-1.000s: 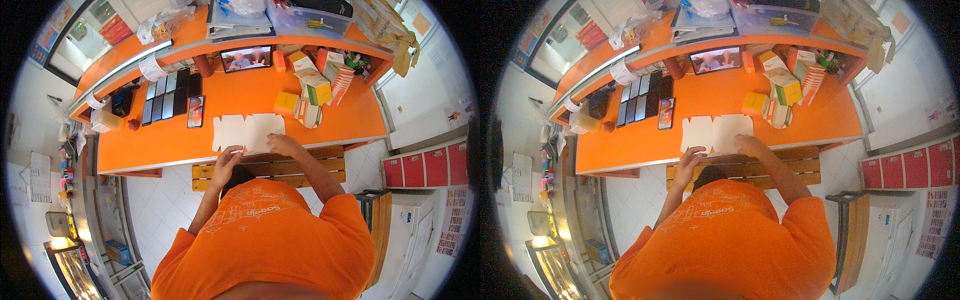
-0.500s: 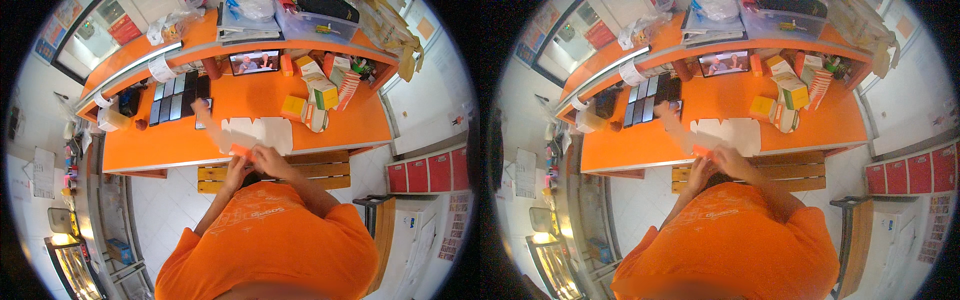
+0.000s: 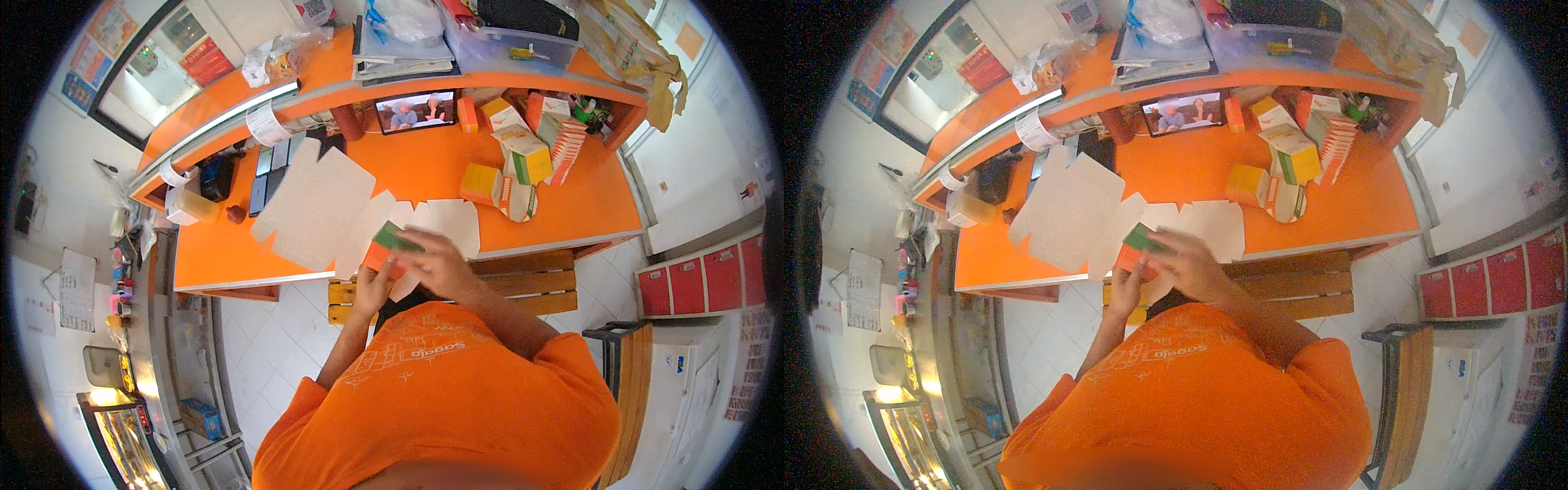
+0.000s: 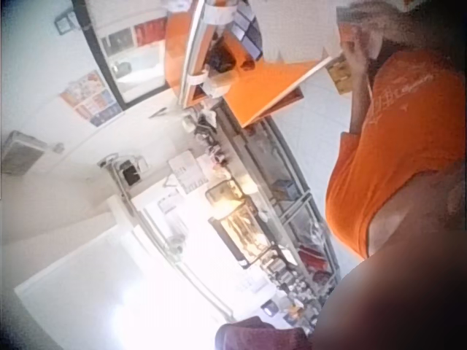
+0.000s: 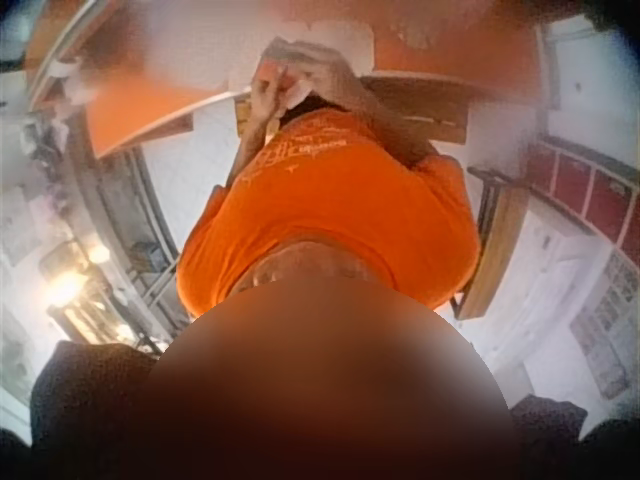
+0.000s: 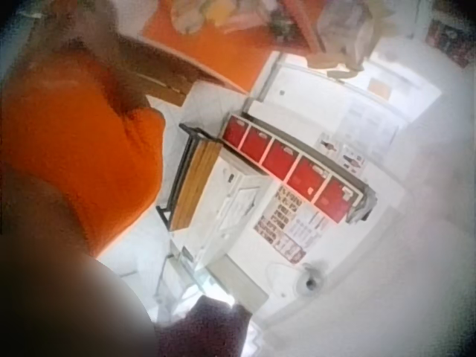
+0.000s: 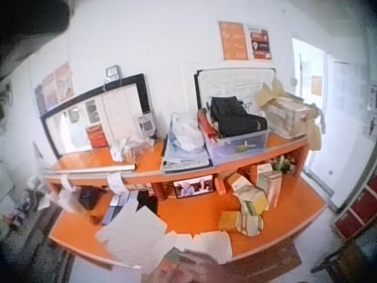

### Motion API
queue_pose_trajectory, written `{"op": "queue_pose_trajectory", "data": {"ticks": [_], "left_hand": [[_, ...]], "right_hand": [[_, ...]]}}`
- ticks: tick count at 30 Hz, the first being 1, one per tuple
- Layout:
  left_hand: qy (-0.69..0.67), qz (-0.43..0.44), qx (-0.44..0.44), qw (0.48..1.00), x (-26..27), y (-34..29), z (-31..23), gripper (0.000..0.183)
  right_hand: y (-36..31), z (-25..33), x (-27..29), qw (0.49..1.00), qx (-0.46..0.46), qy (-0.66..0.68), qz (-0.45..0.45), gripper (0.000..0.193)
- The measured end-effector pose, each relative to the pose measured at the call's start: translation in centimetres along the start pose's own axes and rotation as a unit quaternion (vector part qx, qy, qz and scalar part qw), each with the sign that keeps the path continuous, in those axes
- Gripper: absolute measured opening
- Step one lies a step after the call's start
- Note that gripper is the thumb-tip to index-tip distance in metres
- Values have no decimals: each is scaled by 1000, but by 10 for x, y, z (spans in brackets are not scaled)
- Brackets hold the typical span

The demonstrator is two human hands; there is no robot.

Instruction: The person folds flat cardboard pieces into small rectangular boxes at a counter. They repeatedly fold flaps, tuck edges, and stack the finished boxes on the counter.

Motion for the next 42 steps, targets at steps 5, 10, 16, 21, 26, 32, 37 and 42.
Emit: {"op": "queue_pose_trajectory", "data": {"ticks": [5, 10, 16, 21, 26, 32, 37, 42], "left_hand": [[7, 21, 15, 1000, 11, -2, -3, 20], [5, -50, 45, 998, 28, 2, 8, 29], [-40, -207, 145, 967, 20, -4, 22, 39], [-248, 2, -23, 969, -4, -14, -3, 42], [-236, -12, 62, 970, 7, -6, -11, 46], [-58, -57, -43, 996, 18, -5, -32, 36], [34, -174, -34, 984, 18, -8, -23, 35], [-208, -29, -34, 977, -5, -18, -18, 37]], "right_hand": [[-11, 6, -17, 993, -86, 60, -48, 24], [-6, -8, 7, 972, -123, 108, -171, 20], [-7, -6, 8, 992, -37, 59, -105, 21], [-11, 4, -13, 999, 30, 34, -17, 27], [-9, -2, -5, 979, -99, 176, -35, 16], [1, 8, 7, 945, -140, 285, -79, 8], [4, 16, 9, 935, -198, 250, -153, 14], [10, 21, 6, 945, -122, 202, -227, 13]]}}
Point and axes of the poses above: each hand's wrist, its own y-axis towards the middle knuckle, its own x-axis out of the back of the hand, z = x × y, the point moved 4 cm from there along y, towards the middle knuckle
